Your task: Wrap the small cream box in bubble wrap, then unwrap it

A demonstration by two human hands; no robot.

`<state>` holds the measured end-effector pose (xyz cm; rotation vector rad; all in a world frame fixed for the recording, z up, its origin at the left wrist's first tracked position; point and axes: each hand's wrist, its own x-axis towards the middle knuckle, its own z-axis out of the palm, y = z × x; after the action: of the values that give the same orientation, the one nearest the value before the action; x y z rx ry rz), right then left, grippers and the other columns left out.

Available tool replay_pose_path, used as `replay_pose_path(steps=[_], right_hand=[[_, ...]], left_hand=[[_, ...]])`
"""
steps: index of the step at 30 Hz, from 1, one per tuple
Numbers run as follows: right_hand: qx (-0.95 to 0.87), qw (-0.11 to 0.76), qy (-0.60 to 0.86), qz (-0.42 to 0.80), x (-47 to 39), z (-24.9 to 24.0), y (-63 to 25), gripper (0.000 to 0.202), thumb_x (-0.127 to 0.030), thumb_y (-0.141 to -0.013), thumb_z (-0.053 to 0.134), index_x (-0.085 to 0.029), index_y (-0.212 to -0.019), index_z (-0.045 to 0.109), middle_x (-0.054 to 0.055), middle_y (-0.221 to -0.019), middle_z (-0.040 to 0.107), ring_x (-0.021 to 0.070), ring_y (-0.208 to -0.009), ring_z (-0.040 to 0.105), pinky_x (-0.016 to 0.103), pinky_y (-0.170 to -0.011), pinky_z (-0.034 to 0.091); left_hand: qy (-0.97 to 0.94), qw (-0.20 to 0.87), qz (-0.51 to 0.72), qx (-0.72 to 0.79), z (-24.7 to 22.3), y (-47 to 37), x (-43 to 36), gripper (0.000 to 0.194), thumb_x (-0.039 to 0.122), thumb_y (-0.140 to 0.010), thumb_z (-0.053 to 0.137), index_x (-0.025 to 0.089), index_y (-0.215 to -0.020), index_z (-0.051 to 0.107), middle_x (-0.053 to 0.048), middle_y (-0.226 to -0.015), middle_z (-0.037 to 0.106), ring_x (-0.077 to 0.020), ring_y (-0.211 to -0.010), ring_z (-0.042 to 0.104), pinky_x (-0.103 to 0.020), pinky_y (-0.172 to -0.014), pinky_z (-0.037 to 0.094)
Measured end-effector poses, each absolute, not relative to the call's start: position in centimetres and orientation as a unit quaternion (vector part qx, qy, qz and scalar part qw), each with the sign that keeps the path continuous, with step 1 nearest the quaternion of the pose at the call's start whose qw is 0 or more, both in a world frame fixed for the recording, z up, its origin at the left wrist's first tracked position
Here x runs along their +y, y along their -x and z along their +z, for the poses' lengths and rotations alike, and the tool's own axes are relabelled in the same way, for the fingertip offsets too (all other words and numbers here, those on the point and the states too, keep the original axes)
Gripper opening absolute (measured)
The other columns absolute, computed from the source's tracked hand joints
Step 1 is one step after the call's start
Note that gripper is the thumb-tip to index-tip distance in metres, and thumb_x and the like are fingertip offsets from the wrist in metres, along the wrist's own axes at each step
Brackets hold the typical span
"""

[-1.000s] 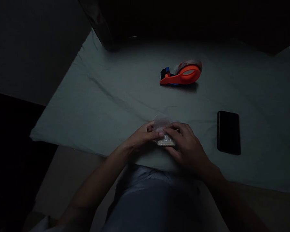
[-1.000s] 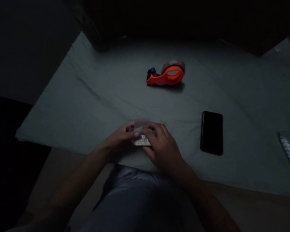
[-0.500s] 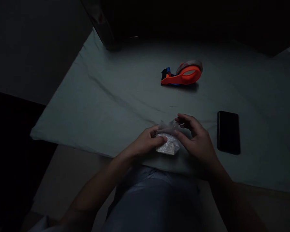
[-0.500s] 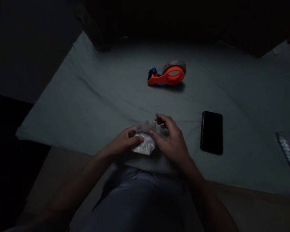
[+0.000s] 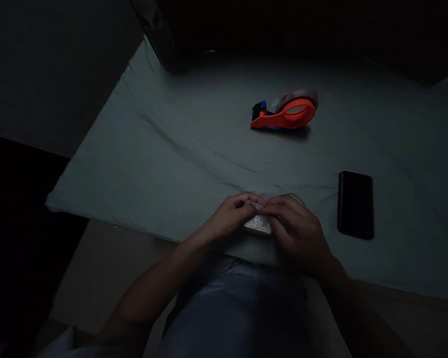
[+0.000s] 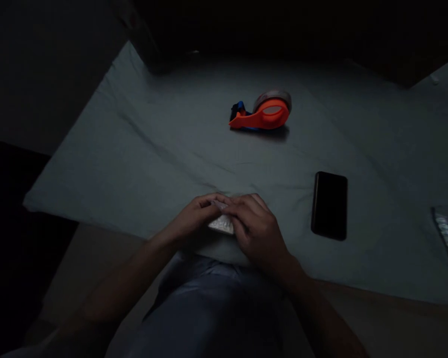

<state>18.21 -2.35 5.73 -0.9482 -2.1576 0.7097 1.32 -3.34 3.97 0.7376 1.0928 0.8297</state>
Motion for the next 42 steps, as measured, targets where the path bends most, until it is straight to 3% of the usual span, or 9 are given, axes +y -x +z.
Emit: replay_pose_path(steps=[4, 8, 14, 24, 28, 31, 34, 37, 42], right_hand=[[-0.826, 0.326, 0.369, 0.273, -2.5, 5.6, -18.7, 0.018, -0.006, -0.084, 0.055, -0.018, -0.092, 0.065, 0.005, -0.089, 0.066, 0.0155, -0.086, 0.061, 0.031, -0.078, 0.051], [-0.816, 0.308, 0.391, 0.295, -2.4, 5.5, -19.3, 0.018, -0.006, -0.084, 0.056, -0.019, -0.091, 0.067, 0.004, -0.088, 0.066, 0.0147, -0.085, 0.063, 0.029, -0.077, 0.051], [-0.835, 0.313, 0.354, 0.282, -2.6, 5.4, -19.5, 0.023, -0.006, -0.083, 0.052, -0.020, -0.095, 0.066, 0.005, -0.088, 0.067, 0.0169, -0.085, 0.063, 0.032, -0.076, 0.053], [-0.875, 0.281, 0.308, 0.244, -4.4, 5.2, -19.9, 0.040, -0.015, -0.081, 0.057, -0.015, -0.122, 0.053, 0.016, -0.121, 0.055, 0.0279, -0.116, 0.051, 0.049, -0.094, 0.048], [-0.871, 0.288, 0.329, 0.223, -4.3, 4.7, -20.0, 0.036, -0.014, -0.080, 0.058, -0.017, -0.116, 0.055, 0.018, -0.132, 0.045, 0.0315, -0.125, 0.043, 0.053, -0.098, 0.044], [-0.838, 0.319, 0.377, 0.232, -4.0, 4.6, -20.3, 0.034, -0.016, -0.082, 0.058, -0.018, -0.115, 0.055, 0.018, -0.130, 0.048, 0.0297, -0.123, 0.047, 0.051, -0.098, 0.045], [-0.811, 0.336, 0.409, 0.250, -3.9, 4.6, -20.5, 0.031, -0.014, -0.083, 0.057, -0.020, -0.113, 0.056, 0.014, -0.123, 0.055, 0.0257, -0.114, 0.054, 0.047, -0.095, 0.047], [-0.807, 0.329, 0.418, 0.258, -3.9, 4.3, -20.6, 0.029, -0.013, -0.083, 0.056, -0.021, -0.111, 0.057, 0.013, -0.120, 0.057, 0.0254, -0.111, 0.057, 0.046, -0.092, 0.049], [-0.804, 0.308, 0.438, 0.258, -3.7, 3.4, -20.9, 0.032, -0.015, -0.085, 0.055, -0.023, -0.115, 0.057, 0.012, -0.119, 0.060, 0.0258, -0.111, 0.057, 0.048, -0.093, 0.049]], left_hand=[[-0.280, 0.805, 0.349, 0.390, 3.8, -0.3, -3.8, 0.031, 0.030, -0.069, 0.067, 0.016, -0.097, 0.066, -0.003, -0.090, 0.064, -0.0172, -0.085, 0.059, -0.029, -0.081, 0.043], [-0.362, 0.807, 0.299, 0.359, 4.0, 0.8, -4.2, 0.063, 0.019, -0.063, 0.079, 0.022, -0.122, 0.055, -0.005, -0.114, 0.060, -0.0182, -0.101, 0.057, -0.028, -0.085, 0.042], [-0.336, 0.773, 0.336, 0.419, 3.7, 0.4, -4.6, 0.049, 0.020, -0.065, 0.077, 0.015, -0.111, 0.060, -0.003, -0.099, 0.062, -0.0147, -0.090, 0.058, -0.026, -0.083, 0.043], [-0.304, 0.775, 0.393, 0.390, 3.1, 0.6, -5.1, 0.053, 0.024, -0.065, 0.079, 0.019, -0.113, 0.056, -0.003, -0.097, 0.060, -0.0132, -0.086, 0.057, -0.023, -0.077, 0.044], [-0.418, 0.710, 0.404, 0.397, 2.1, 0.7, -4.5, 0.053, 0.022, -0.071, 0.076, 0.023, -0.117, 0.050, -0.002, -0.100, 0.056, -0.0121, -0.084, 0.055, -0.021, -0.072, 0.044], [-0.533, 0.611, 0.405, 0.423, 0.9, 0.8, -2.9, 0.053, 0.022, -0.075, 0.070, 0.024, -0.123, 0.049, -0.006, -0.115, 0.055, -0.0180, -0.101, 0.056, -0.028, -0.086, 0.046], [-0.655, 0.463, 0.387, 0.455, 0.0, 1.1, -1.3, 0.053, 0.017, -0.073, 0.066, 0.023, -0.124, 0.051, -0.010, -0.130, 0.051, -0.0272, -0.134, 0.036, -0.042, -0.110, 0.032], [-0.720, 0.368, 0.317, 0.495, -0.4, 1.7, -0.7, 0.071, 0.013, -0.071, 0.062, 0.022, -0.137, 0.038, -0.013, -0.143, 0.042, -0.0309, -0.145, 0.015, -0.055, -0.116, 0.016], [-0.745, 0.293, 0.240, 0.548, -0.7, 3.1, -1.7, 0.097, 0.025, -0.072, 0.068, 0.025, -0.149, 0.010, -0.014, -0.154, 0.026, -0.0333, -0.147, 0.010, -0.063, -0.114, -0.001]])
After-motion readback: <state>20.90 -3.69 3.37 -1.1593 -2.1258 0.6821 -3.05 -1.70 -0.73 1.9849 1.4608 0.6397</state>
